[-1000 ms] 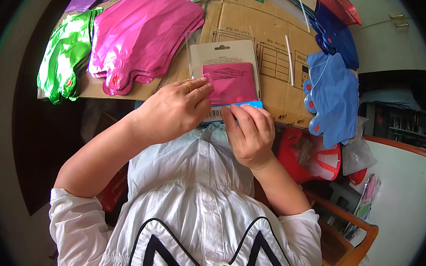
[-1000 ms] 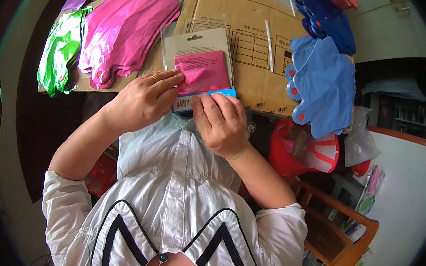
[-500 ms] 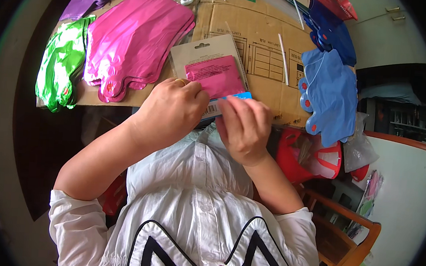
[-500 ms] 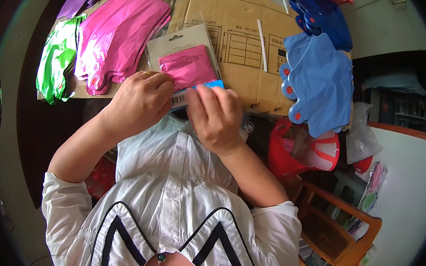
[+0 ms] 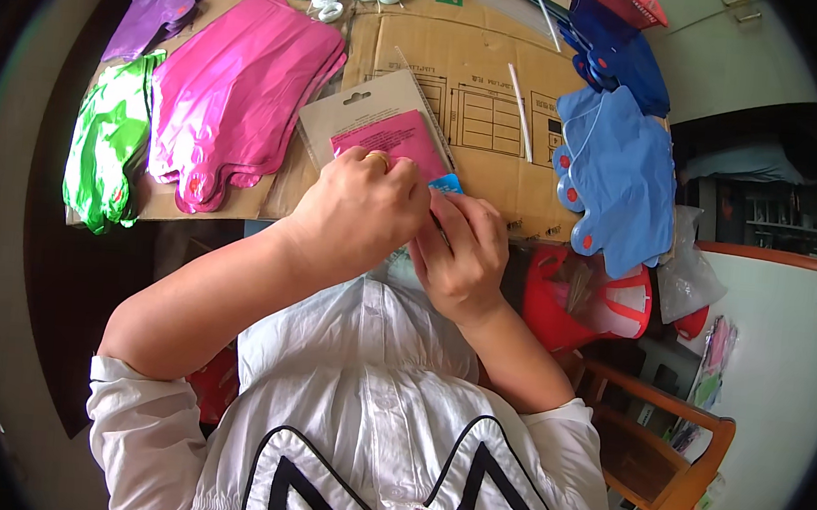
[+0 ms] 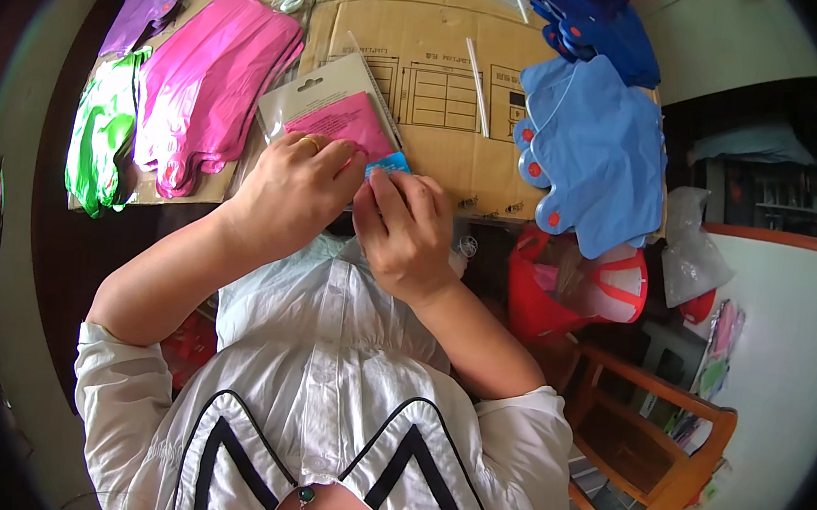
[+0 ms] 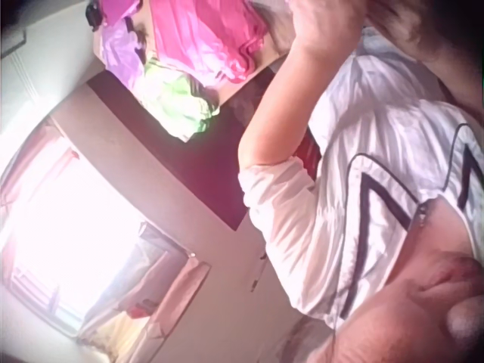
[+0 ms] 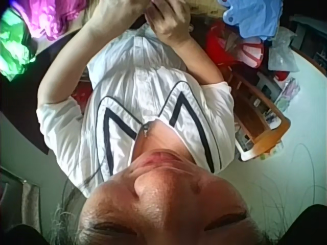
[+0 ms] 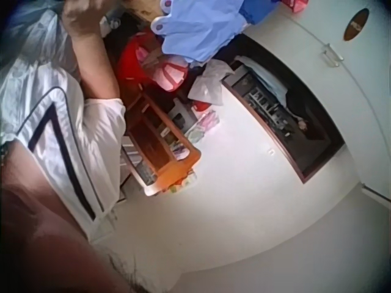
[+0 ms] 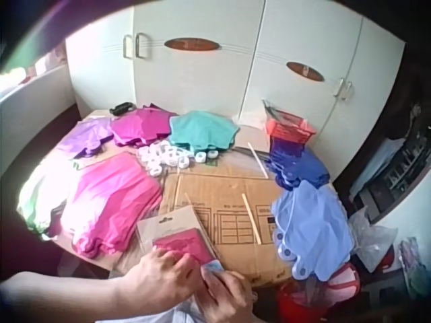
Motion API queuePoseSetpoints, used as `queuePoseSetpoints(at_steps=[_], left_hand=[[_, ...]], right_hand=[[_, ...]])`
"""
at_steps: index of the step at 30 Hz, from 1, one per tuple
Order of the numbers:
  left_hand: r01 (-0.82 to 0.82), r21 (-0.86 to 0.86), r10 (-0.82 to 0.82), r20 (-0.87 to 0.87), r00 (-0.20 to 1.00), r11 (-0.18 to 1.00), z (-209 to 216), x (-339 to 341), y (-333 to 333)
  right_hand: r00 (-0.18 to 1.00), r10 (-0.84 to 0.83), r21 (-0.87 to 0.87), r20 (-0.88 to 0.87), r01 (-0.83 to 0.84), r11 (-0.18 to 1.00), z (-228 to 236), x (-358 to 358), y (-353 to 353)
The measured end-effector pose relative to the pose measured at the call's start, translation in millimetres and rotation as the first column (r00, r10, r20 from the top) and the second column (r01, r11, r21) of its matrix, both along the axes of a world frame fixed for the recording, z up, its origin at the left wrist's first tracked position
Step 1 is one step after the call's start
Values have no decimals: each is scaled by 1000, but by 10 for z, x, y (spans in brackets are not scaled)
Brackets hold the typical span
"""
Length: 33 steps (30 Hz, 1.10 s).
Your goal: Inspecting and arranging colorful plastic or foil sheets on a work surface.
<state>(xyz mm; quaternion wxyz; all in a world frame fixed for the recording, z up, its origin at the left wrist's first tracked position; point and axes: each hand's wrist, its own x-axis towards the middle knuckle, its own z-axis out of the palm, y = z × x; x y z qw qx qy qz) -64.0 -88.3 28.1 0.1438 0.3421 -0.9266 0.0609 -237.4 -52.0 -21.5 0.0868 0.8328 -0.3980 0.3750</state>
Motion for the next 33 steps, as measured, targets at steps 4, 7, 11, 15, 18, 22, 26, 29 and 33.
queuePoseSetpoints(at_steps=[4,7,11,15,18,22,26,29,33], left_hand=[[21,-22,-21,19,1000,1000,-44,-34,-60],[28,-26,-30,-82,996,999,-82,-19,-89],[-16,126,39,-182,982,992,-90,34,-74],[42,102,-21,-197,980,994,-124,123,-63],[69,138,-38,-215,976,988,-116,167,-93],[107,195,-67,-204,977,975,-88,245,-113],[158,225,-98,-256,962,961,-24,338,-104],[94,164,-63,-188,980,982,10,388,23],[36,214,4,-181,984,976,14,518,129]], right_hand=[[1000,3,-22,13,-2,1000,-34,-12,-17],[1000,-1,-36,22,2,999,-63,-13,-24],[1000,-7,-32,6,7,999,-43,-29,-25],[999,25,0,-29,-25,1000,12,-29,-56],[994,90,27,-55,-88,996,19,-33,-124],[981,169,50,-95,-165,985,107,-70,-217],[963,222,49,-152,-217,975,164,-92,-259],[955,228,9,-192,-230,973,168,-68,-294],[943,246,7,-224,-250,968,204,-55,-325]])
